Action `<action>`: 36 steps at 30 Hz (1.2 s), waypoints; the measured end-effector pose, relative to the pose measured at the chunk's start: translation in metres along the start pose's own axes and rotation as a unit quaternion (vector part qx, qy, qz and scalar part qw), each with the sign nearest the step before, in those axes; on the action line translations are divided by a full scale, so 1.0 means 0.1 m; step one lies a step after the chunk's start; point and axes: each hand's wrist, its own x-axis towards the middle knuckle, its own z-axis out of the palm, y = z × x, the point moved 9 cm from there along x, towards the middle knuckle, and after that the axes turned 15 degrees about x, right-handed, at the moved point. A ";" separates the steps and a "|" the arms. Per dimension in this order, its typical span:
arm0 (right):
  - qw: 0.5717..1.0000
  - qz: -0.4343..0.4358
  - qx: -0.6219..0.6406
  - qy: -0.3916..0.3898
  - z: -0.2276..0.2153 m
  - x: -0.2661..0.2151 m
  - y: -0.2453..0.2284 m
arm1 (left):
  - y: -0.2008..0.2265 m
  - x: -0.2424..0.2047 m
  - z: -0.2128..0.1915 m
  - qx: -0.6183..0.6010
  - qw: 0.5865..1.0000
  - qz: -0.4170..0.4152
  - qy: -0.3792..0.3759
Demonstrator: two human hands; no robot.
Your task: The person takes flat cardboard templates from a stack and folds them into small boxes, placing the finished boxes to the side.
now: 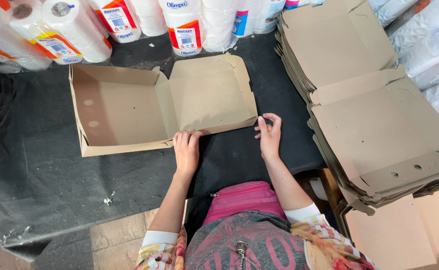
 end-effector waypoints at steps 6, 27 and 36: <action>0.963 0.203 0.164 -0.063 0.20 -0.13 0.27 | 0.41 -0.13 0.12 -0.093 0.994 0.016 -0.050; 0.974 0.088 0.138 -0.158 0.30 -0.22 -0.75 | -0.58 2.32 0.25 -0.348 0.864 -0.245 -0.269; 0.993 -0.028 0.104 -0.046 0.07 -0.28 -0.92 | -0.69 2.40 -0.12 -0.306 0.833 -0.245 -0.391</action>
